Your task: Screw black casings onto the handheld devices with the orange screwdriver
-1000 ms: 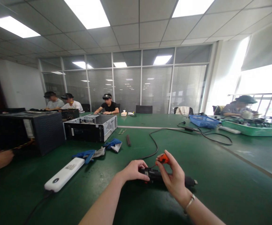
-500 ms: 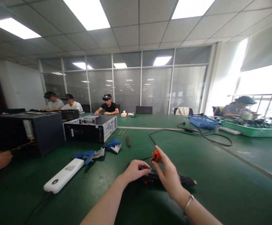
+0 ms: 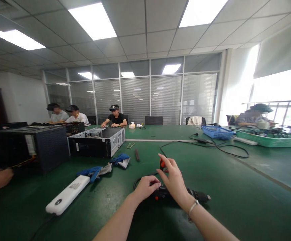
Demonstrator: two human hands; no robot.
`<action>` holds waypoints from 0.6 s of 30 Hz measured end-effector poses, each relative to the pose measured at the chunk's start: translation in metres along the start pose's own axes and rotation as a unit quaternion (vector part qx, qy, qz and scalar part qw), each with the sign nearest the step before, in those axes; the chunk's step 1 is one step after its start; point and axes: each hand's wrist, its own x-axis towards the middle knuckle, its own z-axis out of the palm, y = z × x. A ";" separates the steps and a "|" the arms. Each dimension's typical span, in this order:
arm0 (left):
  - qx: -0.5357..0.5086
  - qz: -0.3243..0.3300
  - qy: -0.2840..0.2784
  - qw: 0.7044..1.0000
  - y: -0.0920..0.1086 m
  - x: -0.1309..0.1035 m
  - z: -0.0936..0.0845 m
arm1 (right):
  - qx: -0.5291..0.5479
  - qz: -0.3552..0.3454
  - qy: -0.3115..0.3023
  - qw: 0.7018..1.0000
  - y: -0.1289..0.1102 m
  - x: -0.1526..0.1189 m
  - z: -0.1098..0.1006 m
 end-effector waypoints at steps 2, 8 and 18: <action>0.003 0.001 0.001 1.000 0.001 0.000 0.000 | 0.001 0.008 0.017 1.000 0.000 0.001 0.005; 0.000 -0.003 -0.008 1.000 0.004 -0.001 -0.002 | 0.025 -0.008 0.002 1.000 -0.006 -0.015 0.012; -0.001 -0.005 -0.013 1.000 -0.001 -0.001 0.000 | 0.051 0.007 -0.029 0.998 -0.001 -0.018 0.011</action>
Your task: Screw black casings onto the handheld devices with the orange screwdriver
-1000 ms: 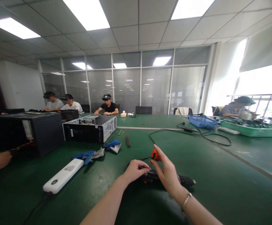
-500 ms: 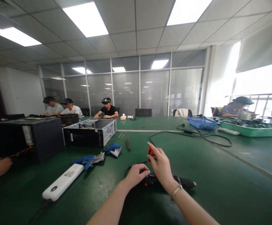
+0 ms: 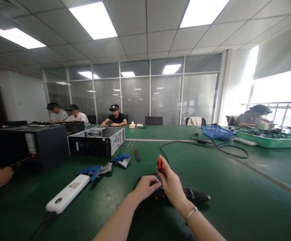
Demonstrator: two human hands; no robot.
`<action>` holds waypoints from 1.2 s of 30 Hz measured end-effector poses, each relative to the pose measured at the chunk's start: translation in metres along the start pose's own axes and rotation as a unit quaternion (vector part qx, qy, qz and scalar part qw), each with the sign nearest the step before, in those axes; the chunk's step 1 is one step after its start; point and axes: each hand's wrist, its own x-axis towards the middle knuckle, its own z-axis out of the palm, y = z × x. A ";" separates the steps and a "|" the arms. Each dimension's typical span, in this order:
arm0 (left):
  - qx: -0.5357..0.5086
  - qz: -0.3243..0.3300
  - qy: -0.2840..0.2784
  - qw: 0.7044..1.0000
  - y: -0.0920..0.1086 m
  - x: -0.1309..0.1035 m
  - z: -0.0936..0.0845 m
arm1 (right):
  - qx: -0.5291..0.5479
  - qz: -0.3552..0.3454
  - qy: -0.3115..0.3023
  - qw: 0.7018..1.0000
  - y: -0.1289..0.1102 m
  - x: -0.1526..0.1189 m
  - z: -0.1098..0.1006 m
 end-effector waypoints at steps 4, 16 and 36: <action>0.005 0.002 0.001 1.000 0.000 0.001 -0.001 | -0.003 0.001 0.002 1.000 -0.004 -0.001 -0.002; 0.007 0.018 -0.005 1.000 -0.001 0.000 -0.001 | -0.036 -0.007 0.020 0.999 -0.002 0.000 -0.007; 0.015 0.013 -0.010 1.000 0.004 -0.003 -0.004 | -0.080 -0.062 0.030 0.994 0.000 -0.002 -0.007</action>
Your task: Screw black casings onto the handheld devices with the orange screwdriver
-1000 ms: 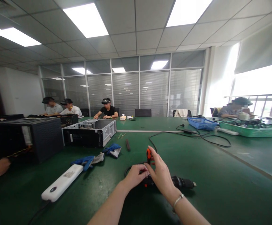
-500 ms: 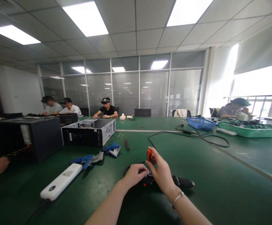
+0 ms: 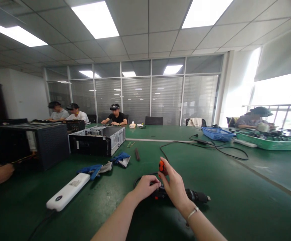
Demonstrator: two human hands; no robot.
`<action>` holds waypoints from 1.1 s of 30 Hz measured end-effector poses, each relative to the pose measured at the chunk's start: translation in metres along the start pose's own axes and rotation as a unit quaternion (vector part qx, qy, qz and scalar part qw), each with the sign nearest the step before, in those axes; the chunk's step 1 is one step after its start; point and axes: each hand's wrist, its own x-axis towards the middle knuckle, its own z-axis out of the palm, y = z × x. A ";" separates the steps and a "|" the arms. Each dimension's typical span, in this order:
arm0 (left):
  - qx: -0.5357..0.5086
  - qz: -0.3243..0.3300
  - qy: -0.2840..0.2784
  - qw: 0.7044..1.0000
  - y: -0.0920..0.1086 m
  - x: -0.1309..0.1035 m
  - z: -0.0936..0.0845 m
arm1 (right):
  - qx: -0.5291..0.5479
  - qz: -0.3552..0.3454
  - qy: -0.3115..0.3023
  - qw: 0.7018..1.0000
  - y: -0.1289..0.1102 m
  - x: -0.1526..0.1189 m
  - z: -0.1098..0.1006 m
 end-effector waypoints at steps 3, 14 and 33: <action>-0.005 0.004 0.005 1.000 -0.003 0.000 0.001 | 0.014 -0.004 -0.012 1.000 -0.002 -0.001 0.000; -0.007 0.002 0.005 1.000 -0.005 0.002 0.003 | -0.017 -0.018 0.005 1.000 0.002 -0.001 0.000; -0.013 0.010 0.003 1.000 -0.006 0.001 0.003 | 0.004 -0.002 -0.010 1.000 -0.002 -0.003 0.001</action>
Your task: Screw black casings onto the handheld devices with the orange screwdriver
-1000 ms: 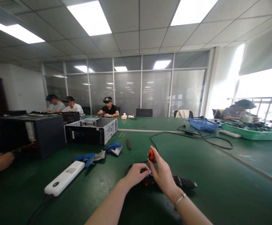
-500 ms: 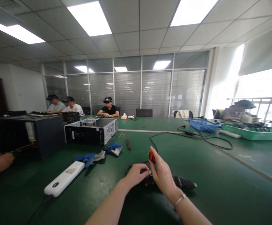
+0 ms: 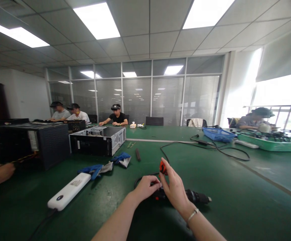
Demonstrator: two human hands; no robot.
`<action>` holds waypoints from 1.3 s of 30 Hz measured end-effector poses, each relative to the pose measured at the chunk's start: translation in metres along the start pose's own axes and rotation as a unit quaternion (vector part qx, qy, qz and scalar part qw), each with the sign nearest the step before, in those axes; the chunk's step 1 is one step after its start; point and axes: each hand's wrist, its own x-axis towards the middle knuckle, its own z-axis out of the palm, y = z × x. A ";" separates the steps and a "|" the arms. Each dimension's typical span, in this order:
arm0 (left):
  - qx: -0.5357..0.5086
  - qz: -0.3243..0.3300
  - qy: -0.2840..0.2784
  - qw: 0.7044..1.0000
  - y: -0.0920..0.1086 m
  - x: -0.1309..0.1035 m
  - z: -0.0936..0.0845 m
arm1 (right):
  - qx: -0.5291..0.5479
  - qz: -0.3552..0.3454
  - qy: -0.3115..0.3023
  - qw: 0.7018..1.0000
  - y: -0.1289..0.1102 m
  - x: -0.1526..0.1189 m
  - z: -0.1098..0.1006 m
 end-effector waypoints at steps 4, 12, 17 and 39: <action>0.007 0.006 0.000 1.000 0.000 0.000 0.000 | -0.004 0.003 0.013 1.000 0.003 -0.001 0.001; 0.000 -0.009 0.004 1.000 0.004 0.000 -0.001 | 0.025 0.000 0.002 1.000 0.003 -0.001 0.004; 0.007 0.001 0.005 1.000 0.007 -0.001 -0.002 | -0.006 0.011 0.016 1.000 0.003 0.000 0.002; 0.007 0.001 0.003 1.000 -0.001 0.002 0.000 | 0.051 0.006 -0.004 0.999 0.001 0.001 0.003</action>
